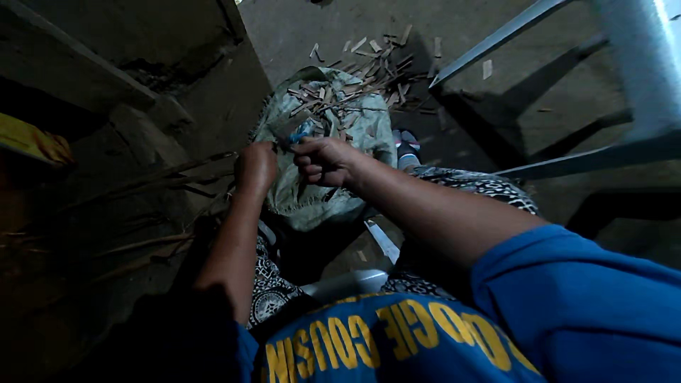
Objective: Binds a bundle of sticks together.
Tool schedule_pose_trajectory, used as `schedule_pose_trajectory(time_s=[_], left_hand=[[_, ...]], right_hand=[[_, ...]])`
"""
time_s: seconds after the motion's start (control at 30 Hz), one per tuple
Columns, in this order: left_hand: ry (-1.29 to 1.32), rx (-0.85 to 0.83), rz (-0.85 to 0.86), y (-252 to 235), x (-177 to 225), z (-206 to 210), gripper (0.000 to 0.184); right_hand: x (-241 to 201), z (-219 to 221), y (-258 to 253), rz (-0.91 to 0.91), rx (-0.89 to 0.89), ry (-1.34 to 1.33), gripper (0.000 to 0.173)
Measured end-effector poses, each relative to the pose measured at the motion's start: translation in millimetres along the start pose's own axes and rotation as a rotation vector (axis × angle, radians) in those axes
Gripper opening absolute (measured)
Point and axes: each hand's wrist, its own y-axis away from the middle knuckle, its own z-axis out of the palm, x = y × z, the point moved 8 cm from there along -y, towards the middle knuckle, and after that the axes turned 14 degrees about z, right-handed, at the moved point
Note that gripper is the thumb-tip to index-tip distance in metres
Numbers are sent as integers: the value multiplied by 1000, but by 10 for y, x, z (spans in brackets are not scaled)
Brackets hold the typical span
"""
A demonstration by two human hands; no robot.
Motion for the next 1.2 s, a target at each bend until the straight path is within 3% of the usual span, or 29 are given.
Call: schedule_pose_trajectory(time_s=[0.13, 0.3, 0.43, 0.63, 0.83, 1.0, 1.2], left_hand=[[-134, 12, 24, 16, 142, 31, 26], [-190, 6, 33, 24, 207, 73, 31], [-155, 9, 33, 37, 179, 50, 32], [13, -57, -11, 16, 74, 42, 33], [180, -60, 24, -36, -36, 69, 30], [305, -96, -10, -21, -171, 90, 27], [452, -97, -12, -4, -161, 84, 19]], right_hand=[[47, 7, -18, 17, 25, -14, 8], [-87, -216, 4, -66, 268, -6, 9], [-282, -462, 57, -184, 411, -88, 9], [-326, -536, 89, -259, 439, -157, 13], [-170, -273, -6, -150, 219, -86, 5], [-307, -355, 41, -221, 248, -154, 11], [25, 18, 29, -4, -113, 145, 9]])
